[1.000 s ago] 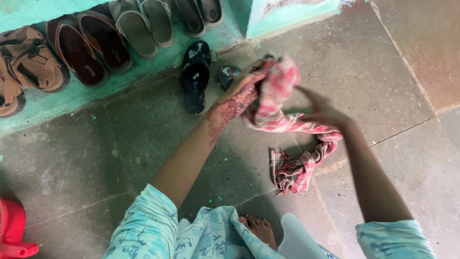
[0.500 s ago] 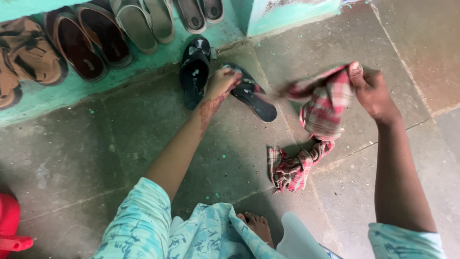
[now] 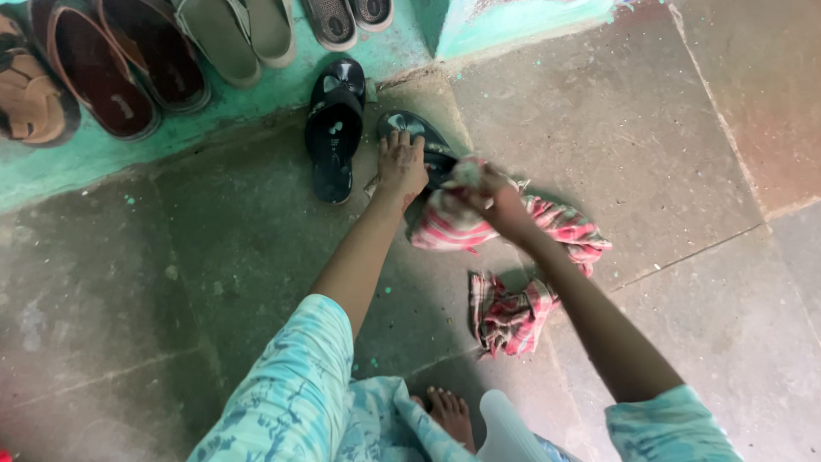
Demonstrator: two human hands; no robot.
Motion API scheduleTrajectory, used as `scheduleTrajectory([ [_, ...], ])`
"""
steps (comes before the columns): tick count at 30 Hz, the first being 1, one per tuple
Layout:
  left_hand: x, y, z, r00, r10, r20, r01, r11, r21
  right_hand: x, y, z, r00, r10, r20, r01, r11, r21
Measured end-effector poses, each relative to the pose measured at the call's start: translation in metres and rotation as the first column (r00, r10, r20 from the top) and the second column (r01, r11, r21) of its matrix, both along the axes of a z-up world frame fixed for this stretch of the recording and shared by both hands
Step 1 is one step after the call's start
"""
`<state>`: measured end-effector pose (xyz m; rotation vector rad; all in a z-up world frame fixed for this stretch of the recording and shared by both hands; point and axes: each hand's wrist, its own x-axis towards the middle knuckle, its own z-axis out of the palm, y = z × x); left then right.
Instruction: The person sits on the floor and wipes a pair of beige sandals with a red and white checkered cloth. They then pick up a pair of black flip-flops and wipe them with the same cloth. Finally, they place the cleaned sandals on a green shelf.
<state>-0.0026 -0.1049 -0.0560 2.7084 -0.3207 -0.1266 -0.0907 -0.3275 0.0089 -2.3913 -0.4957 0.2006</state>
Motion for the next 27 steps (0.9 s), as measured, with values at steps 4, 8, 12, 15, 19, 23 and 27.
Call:
scheduleTrajectory([
  [4, 0.018, 0.011, -0.045, 0.995, -0.072, 0.074, 0.073, 0.997, -0.02, 0.004, 0.03, -0.056, 0.977, 0.138, 0.164, -0.091, 0.96, -0.266],
  [8, 0.021, 0.015, -0.06, 0.989, -0.088, 0.12, 0.101, 0.989, -0.109, 0.013, 0.046, -0.052, 0.896, 0.289, 0.336, -0.186, 0.934, -0.306],
  [12, 0.033, 0.017, -0.019, 0.97, 0.006, -0.245, -0.061, 0.975, -0.216, 0.031, 0.072, -0.051, 0.909, 0.234, 0.345, -0.071, 0.902, -0.425],
  [15, 0.045, 0.028, 0.002, 0.956, 0.049, -0.288, -0.092, 0.986, -0.14, 0.041, 0.103, -0.062, 0.876, 0.253, 0.411, 0.087, 0.755, -0.65],
  [19, 0.047, 0.006, -0.017, 0.96, 0.094, -0.263, -0.069, 0.992, 0.104, 0.048, 0.104, -0.066, 0.855, 0.269, 0.444, 0.123, 0.726, -0.677],
  [23, 0.044, -0.007, -0.05, 0.986, 0.034, -0.162, 0.007, 0.969, 0.248, 0.021, 0.064, -0.047, 0.899, 0.209, 0.384, 0.094, 0.766, -0.636],
  [27, 0.046, -0.007, -0.058, 0.975, 0.022, -0.22, 0.045, 0.953, 0.298, -0.019, 0.027, -0.028, 0.947, 0.153, 0.282, 0.084, 0.73, -0.678],
])
